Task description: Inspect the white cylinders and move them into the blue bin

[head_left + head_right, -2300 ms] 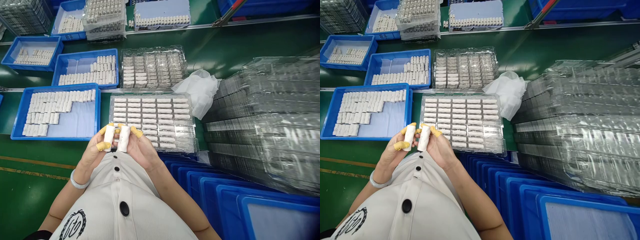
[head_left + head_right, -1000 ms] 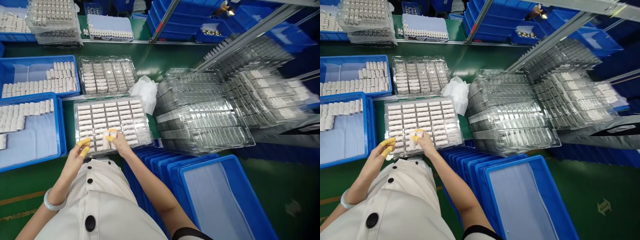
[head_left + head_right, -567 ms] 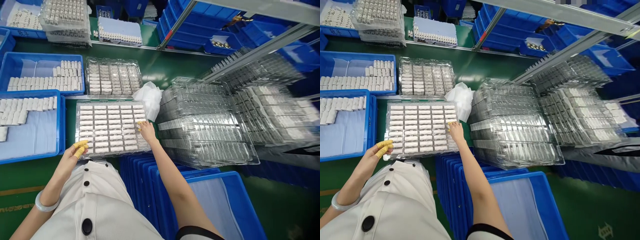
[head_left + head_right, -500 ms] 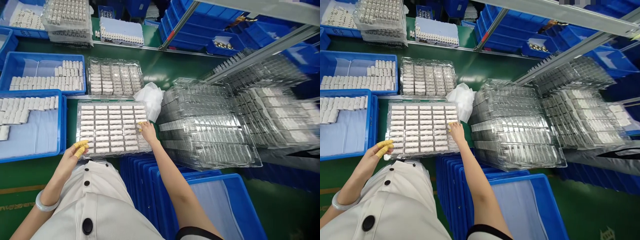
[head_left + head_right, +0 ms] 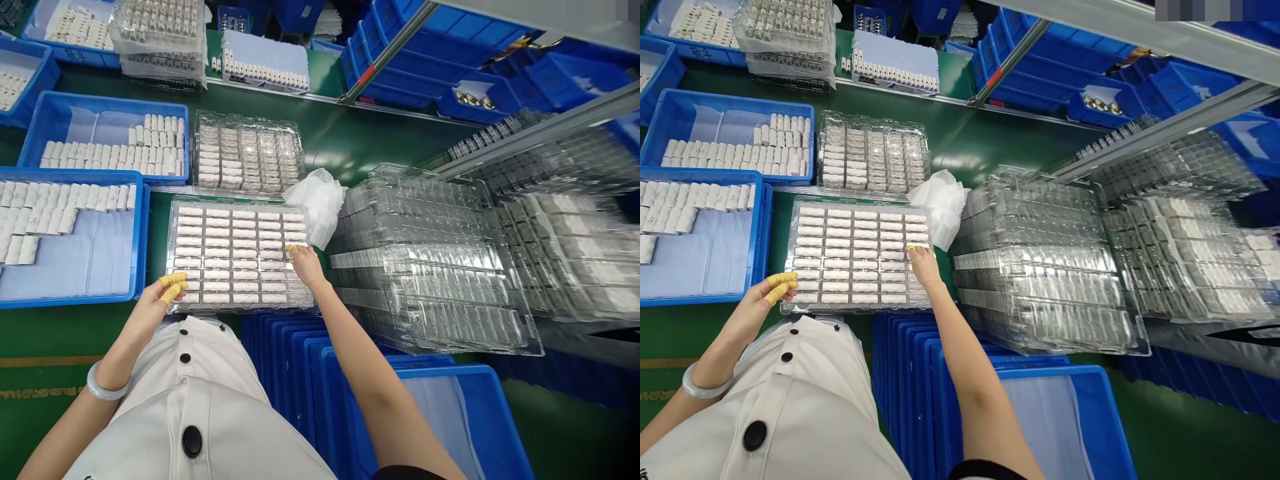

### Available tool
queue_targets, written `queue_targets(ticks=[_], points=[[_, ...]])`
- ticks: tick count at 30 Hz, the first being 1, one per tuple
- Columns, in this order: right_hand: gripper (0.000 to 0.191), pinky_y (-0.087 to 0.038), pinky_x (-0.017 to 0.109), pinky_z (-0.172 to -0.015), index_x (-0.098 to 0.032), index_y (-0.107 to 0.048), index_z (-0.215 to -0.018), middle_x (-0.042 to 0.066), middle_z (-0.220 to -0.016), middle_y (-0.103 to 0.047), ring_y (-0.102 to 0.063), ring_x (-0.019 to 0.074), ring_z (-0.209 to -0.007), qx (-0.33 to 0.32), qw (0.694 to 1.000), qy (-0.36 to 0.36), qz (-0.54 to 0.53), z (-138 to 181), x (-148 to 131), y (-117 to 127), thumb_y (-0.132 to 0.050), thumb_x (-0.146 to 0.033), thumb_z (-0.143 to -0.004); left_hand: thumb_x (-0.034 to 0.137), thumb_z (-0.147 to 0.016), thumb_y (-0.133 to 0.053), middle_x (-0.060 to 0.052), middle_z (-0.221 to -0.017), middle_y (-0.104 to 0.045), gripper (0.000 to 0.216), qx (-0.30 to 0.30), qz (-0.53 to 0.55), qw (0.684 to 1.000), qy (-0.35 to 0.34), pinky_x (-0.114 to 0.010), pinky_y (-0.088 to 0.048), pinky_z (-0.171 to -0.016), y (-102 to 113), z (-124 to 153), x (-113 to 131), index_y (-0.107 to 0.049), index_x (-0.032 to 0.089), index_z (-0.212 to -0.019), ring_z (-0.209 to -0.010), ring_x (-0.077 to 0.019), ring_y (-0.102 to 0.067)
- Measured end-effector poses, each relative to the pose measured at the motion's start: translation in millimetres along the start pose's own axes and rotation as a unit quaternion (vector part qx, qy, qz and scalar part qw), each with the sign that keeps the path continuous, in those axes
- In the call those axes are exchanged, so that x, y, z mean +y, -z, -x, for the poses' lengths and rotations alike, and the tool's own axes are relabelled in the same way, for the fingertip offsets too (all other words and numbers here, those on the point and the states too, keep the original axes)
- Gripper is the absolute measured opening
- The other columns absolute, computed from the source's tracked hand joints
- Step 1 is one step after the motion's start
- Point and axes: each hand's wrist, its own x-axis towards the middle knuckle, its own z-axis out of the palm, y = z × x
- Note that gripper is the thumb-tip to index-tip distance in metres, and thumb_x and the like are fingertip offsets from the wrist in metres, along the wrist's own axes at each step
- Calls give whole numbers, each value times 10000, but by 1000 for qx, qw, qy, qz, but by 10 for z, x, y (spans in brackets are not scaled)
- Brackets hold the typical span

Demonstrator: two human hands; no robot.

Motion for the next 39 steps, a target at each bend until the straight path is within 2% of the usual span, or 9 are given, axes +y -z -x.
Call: queue_targets(ticks=[4, 7, 15, 18, 22, 25, 27, 35, 39], points=[[257, -465, 407, -918, -84, -587, -1137, 158, -1123, -620, -583, 235, -1049, 20, 999, -30, 8, 168, -23, -76, -502, -201, -924, 494, -657, -721, -80, -944, -691, 517, 20, 18, 1000, 2, -393, -450, -899, 114, -8, -43, -667, 162, -1049, -846, -205, -612], [386, -410, 401, -969, -19, -513, -1259, 250, -1217, -578, -523, 287, -1155, 32, 999, -39, 12, 320, -41, -170, -442, -110, -891, 486, -659, -721, -83, -968, -686, 511, 36, 27, 999, 12, -386, -451, -904, 245, -17, -98, -668, 161, -1049, -862, -202, -606], [538, -404, 455, -981, -34, -464, -1336, 293, -1339, -503, -499, 329, -1222, 70, 997, -32, -13, 414, -90, -240, -425, -63, -801, 445, -691, -689, -99, -984, -694, 470, 119, 15, 993, -15, -362, -491, -845, 639, -213, -248, -678, 141, -1048, -848, -195, -634], [532, -446, 505, -896, -5, -476, -1304, 352, -1278, -515, -554, 386, -1134, 116, 992, -27, -50, 401, -172, -244, -400, -100, -787, 350, -761, -649, -110, -993, -699, 376, 219, -57, 974, -28, -362, -484, -883, 1098, -462, -292, -675, 116, -1054, -911, -206, -642], [571, -456, 559, -768, -56, -458, -1307, 357, -1186, -549, -580, 453, -1048, 171, 980, -17, -106, 327, -366, -345, -399, -185, -754, 262, -822, -645, -132, -1165, -624, 353, 375, -154, 914, 1, -439, -441, -978, 2079, -657, -157, -618, 100, -1134, -1121, -254, -562], [471, -454, 564, -713, -167, -557, -1188, 290, -1040, -605, -603, 455, -966, 188, 972, 2, -140, 282, -593, -381, -400, -227, -748, 330, -887, -580, -112, -1254, -560, 378, 425, -198, 882, 36, -469, -493, -910, 2667, -637, 40, -552, 151, -1219, -1096, -239, -572], [377, -460, 563, -699, -195, -616, -1050, 245, -909, -610, -607, 448, -925, 191, 968, 17, -163, 256, -757, -364, -391, -258, -755, 343, -893, -571, -110, -1248, -560, 388, 425, -215, 878, 50, -452, -509, -887, 2876, -625, 155, -544, 154, -1231, -1069, -231, -584], [228, -473, 467, -729, -177, -598, -768, 137, -741, -549, -563, 298, -757, 199, 959, 45, -199, 260, -1282, -258, -394, -279, -781, 330, -896, -570, -115, -1238, -564, 388, 384, -231, 891, 73, -443, -514, -871, 2917, -751, 329, -536, 147, -1236, -1047, -220, -590], [167, -455, 435, -706, -194, -546, -696, 100, -701, -521, -517, 258, -704, 205, 950, 65, -227, 327, -1485, -218, -414, -252, -780, 332, -895, -571, -115, -1235, -565, 388, 402, -227, 880, 110, -439, -516, -869, 2924, -859, 302, -538, 146, -1234, -1044, -219, -592]])
